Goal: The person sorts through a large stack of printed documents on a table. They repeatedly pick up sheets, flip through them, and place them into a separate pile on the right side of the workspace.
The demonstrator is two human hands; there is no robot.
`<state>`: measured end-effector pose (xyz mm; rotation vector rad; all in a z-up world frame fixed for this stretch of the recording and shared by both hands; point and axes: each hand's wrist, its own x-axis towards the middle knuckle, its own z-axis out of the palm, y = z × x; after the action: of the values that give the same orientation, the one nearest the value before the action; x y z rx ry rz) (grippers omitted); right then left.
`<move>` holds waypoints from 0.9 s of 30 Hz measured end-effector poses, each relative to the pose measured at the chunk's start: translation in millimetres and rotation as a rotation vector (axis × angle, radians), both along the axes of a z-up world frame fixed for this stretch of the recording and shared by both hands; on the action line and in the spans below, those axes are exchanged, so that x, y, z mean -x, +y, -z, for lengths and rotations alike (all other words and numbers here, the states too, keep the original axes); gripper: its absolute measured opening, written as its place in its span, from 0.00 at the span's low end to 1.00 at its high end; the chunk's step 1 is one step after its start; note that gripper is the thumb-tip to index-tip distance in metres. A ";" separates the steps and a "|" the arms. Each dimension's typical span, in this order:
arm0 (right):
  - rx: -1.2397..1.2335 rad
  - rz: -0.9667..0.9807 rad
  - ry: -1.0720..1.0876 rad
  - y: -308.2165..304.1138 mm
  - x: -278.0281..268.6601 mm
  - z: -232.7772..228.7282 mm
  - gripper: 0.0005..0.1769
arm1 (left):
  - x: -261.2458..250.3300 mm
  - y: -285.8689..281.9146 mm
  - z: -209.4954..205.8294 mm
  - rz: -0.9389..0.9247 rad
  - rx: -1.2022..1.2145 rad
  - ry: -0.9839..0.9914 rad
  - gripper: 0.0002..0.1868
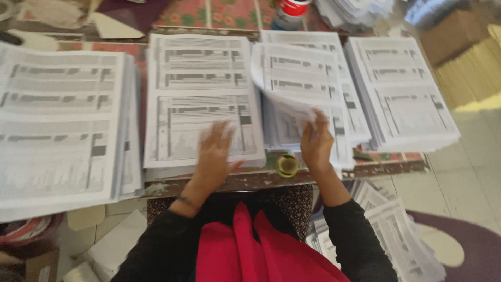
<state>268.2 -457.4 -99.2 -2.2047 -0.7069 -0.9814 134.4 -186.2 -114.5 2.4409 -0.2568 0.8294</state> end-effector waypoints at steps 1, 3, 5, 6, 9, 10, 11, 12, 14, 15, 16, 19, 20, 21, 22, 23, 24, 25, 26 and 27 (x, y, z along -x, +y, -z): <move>-0.049 -0.022 -0.060 12.9 -0.5 -16.1 0.16 | 18.8 19.6 6.9 -0.172 -0.200 0.145 0.52; -0.099 -0.064 -0.122 39.7 -1.2 -24.4 0.19 | 53.7 49.5 22.9 -0.364 -0.393 0.296 0.62; 0.033 -0.116 -0.131 67.4 0.0 -8.3 0.15 | 87.0 70.2 41.7 -0.390 -0.520 0.270 0.38; 0.032 -0.136 -0.132 88.6 16.6 -16.2 0.15 | 91.1 74.5 43.1 -0.409 -0.516 0.274 0.38; 0.147 -0.432 -0.118 140.4 66.5 -22.2 0.26 | 97.1 82.4 32.1 -0.342 -0.348 -0.007 0.07; 0.196 -0.478 -0.100 150.8 81.4 -13.6 0.27 | 95.4 81.0 17.6 -0.333 -0.328 -0.077 0.05; 0.241 -0.525 -0.085 163.2 95.8 -5.1 0.29 | 92.9 82.5 2.3 -0.324 -0.314 -0.150 0.04; 0.239 -0.545 -0.087 173.0 104.0 -4.1 0.29 | 88.8 82.2 -12.0 -0.344 -0.318 -0.146 0.04; 0.294 -0.637 0.071 190.6 123.9 -0.4 0.15 | 85.0 80.1 -38.3 -0.336 -0.296 -0.277 0.03; 0.295 -0.667 0.073 188.4 117.1 8.7 0.15 | 88.2 81.4 -40.4 -0.364 -0.300 -0.266 0.03; 0.295 -0.670 0.125 186.9 109.8 18.0 0.12 | 91.0 82.9 -42.3 -0.343 -0.276 -0.334 0.04; 0.177 -0.609 0.267 172.5 84.5 19.4 0.11 | 106.2 116.6 -28.8 -0.365 -0.238 -0.405 0.13; 0.055 -0.526 0.356 165.8 74.4 14.7 0.10 | 112.2 132.1 -21.8 -0.391 -0.220 -0.414 0.24; 0.058 -0.540 0.358 156.6 60.7 7.0 0.10 | 133.0 150.9 -25.0 -0.405 -0.224 -0.411 0.24; 0.023 -0.341 0.410 147.2 46.3 -0.6 0.08 | 153.8 168.7 -28.2 -0.488 -0.152 -0.054 0.43; -0.011 -0.139 0.456 137.1 31.3 -9.0 0.07 | 173.9 185.6 -32.0 -0.556 -0.074 0.301 0.63; -0.009 -0.149 0.457 131.0 21.8 -20.1 0.07 | 193.2 197.0 -14.2 -0.566 -0.073 0.303 0.63; -0.090 -0.111 0.409 124.1 11.6 -31.7 0.08 | 210.6 208.8 3.6 -0.647 -0.142 0.462 0.64; -0.171 -0.073 0.360 117.2 0.9 -43.4 0.09 | 227.5 220.2 21.4 -0.727 -0.211 0.622 0.66; -0.173 -0.073 0.358 111.8 -4.7 -56.9 0.09 | 236.2 223.8 34.7 -0.727 -0.212 0.619 0.66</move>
<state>272.9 -345.6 -42.4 -2.1087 -0.5117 -0.5652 -101.8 37.6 -149.1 2.8694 0.8488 0.2632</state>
